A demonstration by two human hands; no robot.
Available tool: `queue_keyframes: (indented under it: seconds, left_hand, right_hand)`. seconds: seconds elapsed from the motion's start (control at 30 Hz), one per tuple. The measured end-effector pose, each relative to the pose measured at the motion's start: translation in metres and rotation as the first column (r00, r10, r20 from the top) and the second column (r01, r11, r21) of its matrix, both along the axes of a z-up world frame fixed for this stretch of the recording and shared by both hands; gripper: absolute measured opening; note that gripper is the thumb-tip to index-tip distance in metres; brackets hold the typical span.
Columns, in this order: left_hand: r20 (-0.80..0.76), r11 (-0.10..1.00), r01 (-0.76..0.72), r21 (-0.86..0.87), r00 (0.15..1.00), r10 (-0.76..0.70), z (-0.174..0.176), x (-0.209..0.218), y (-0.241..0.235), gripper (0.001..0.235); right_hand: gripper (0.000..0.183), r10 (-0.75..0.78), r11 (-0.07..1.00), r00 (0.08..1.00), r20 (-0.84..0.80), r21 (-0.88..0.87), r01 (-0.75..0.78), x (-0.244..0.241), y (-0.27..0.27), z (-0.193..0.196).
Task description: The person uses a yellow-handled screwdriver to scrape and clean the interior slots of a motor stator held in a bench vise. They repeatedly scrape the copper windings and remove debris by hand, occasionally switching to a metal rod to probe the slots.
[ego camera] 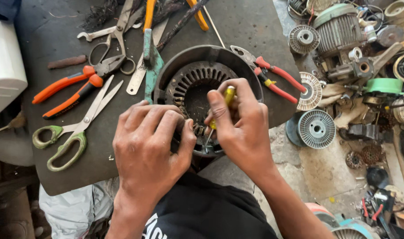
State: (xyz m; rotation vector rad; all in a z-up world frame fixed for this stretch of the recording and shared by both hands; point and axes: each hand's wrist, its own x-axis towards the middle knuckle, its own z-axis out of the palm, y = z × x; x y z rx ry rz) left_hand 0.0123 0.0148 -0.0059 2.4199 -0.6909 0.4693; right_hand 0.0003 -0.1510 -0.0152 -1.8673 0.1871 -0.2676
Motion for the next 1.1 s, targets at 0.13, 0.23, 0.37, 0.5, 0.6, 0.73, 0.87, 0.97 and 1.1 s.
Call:
queue_keyframes:
  seconds: [0.13,0.23,0.37,0.5,0.6,0.73,0.87,0.97,1.1]
  left_hand:
    - [0.014,1.0,0.007,-0.001,1.0,-0.007,0.0,0.003,0.0,0.012]
    - [0.016,1.0,0.01,0.014,1.0,-0.01,-0.003,0.003,0.002,0.013]
    - [0.015,1.0,0.002,0.008,1.0,-0.002,-0.004,0.003,0.001,0.012]
    - [0.0,1.0,0.009,0.008,1.0,-0.009,-0.003,0.003,0.002,0.013]
    - [-0.004,1.0,0.004,0.002,1.0,-0.004,-0.002,0.003,0.001,0.012]
    - [-0.009,1.0,0.001,-0.001,1.0,-0.001,-0.003,0.003,0.002,0.013]
    - [-0.007,1.0,-0.001,-0.013,1.0,0.001,-0.003,0.003,0.001,0.012]
    - [-0.001,1.0,-0.006,-0.021,1.0,0.006,-0.002,0.003,0.0,0.011]
    - [0.005,1.0,-0.003,-0.025,1.0,0.004,-0.003,0.003,0.001,0.011]
  right_hand:
    - [0.017,-0.11,0.991,0.986,0.127,-0.057,0.118,-0.004,-0.002,-0.004]
    - [0.02,-0.12,0.993,0.979,0.163,0.006,0.121,-0.007,-0.008,-0.009]
    - [0.02,-0.101,0.994,0.984,0.149,-0.019,0.105,-0.006,-0.011,-0.015]
    - [0.021,-0.072,0.996,0.989,0.13,-0.036,0.077,-0.005,-0.009,-0.015]
    - [0.022,-0.045,0.993,0.986,0.161,-0.103,0.062,-0.006,-0.01,-0.013]
    - [0.024,-0.026,0.993,0.985,0.169,-0.111,0.045,-0.006,-0.007,-0.012]
    - [0.025,-0.062,0.992,0.992,0.11,-0.099,0.073,-0.006,0.0,-0.008]
    - [0.025,-0.087,0.983,0.992,0.094,-0.151,0.1,-0.01,0.006,-0.004]
    - [0.021,-0.092,0.978,0.991,0.095,-0.178,0.107,-0.015,0.012,-0.004]
